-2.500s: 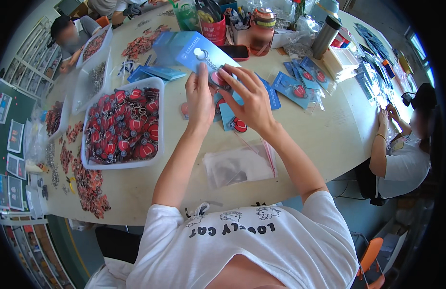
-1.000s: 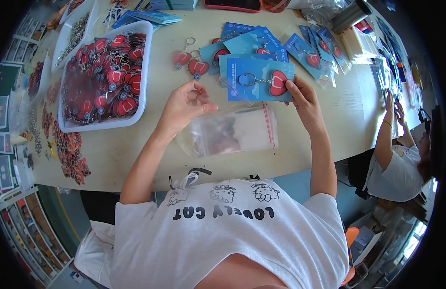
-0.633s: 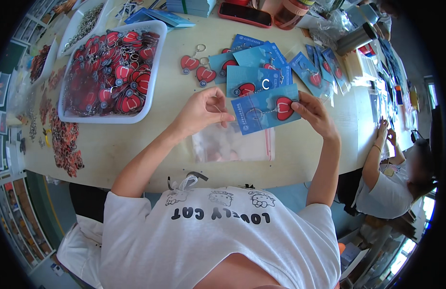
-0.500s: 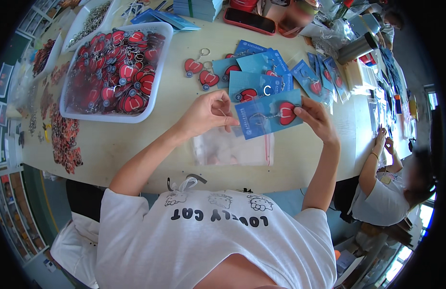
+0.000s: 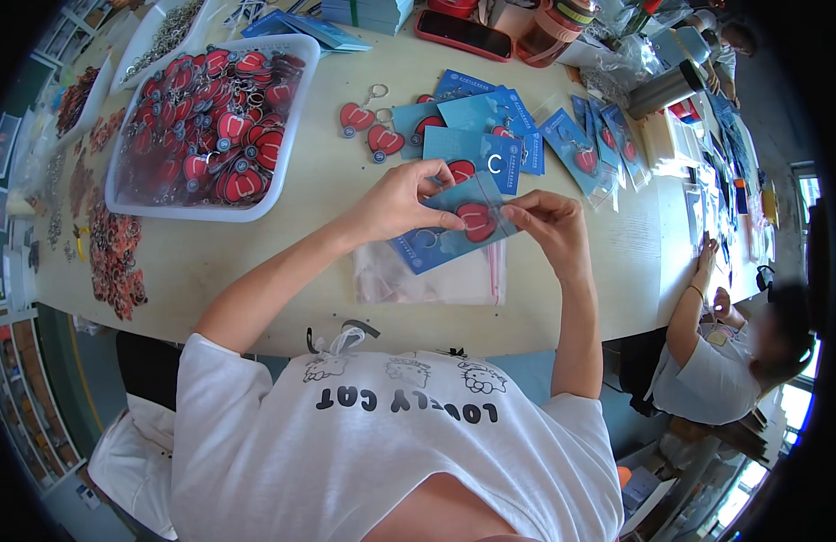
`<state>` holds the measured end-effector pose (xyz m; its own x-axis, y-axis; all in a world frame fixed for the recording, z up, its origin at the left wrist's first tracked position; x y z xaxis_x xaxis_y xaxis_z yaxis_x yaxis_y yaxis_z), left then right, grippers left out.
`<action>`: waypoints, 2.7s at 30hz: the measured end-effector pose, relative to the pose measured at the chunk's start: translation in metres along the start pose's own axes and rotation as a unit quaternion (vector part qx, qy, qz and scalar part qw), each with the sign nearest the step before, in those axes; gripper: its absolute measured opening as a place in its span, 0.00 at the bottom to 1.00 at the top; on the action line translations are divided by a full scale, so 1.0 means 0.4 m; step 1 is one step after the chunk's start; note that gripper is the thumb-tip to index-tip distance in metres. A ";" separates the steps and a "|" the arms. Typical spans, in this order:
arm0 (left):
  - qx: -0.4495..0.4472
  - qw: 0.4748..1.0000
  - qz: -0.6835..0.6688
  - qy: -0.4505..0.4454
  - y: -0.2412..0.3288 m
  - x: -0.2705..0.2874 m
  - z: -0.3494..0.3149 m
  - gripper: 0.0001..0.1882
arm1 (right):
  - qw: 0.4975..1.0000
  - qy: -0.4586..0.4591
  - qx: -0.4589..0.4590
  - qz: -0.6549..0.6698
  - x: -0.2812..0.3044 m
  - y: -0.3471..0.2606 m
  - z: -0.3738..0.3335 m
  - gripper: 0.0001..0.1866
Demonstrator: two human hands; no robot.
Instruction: The person repeatedly picks up heart-shaped keychains attached to blue cards and places them into small clear plastic bags. The person handles the items one by one, opening the bags and inserting the keychains before setting the packaged items aside on the table.
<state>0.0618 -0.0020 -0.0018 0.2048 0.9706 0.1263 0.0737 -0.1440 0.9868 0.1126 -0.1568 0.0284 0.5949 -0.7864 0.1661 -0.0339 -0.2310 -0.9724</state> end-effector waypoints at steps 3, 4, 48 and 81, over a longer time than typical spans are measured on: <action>-0.035 0.998 0.031 -0.033 0.037 -0.041 0.002 0.20 | 0.986 -0.079 0.092 -0.115 -0.040 -0.004 -0.019 0.06; -0.050 0.997 0.040 -0.046 0.054 -0.057 -0.002 0.20 | 0.983 -0.089 0.097 -0.124 -0.050 -0.005 -0.023 0.08; -0.212 0.928 -0.276 0.136 0.201 0.114 0.156 0.08 | 0.952 0.177 0.096 0.232 0.046 -0.026 0.075 0.28; -0.140 0.944 0.287 0.080 0.059 -0.007 -0.071 0.09 | 0.940 0.303 0.035 0.155 0.203 0.216 -0.174 0.12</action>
<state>0.0353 -0.0028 0.0241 -0.0193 0.7680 0.6402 -0.2694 -0.6206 0.7364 0.1020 -0.2805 -0.0308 -0.0010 -0.9964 -0.0847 -0.0641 0.0846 -0.9943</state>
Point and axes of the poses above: each hand's wrist, its own z-axis towards the middle knuckle, its own x-axis out of the back of the hand, y = z × x, the point moved 10 cm from there along z, towards the middle knuckle, and after that the axes turned 1 degree about z, right-handed, at the moved point
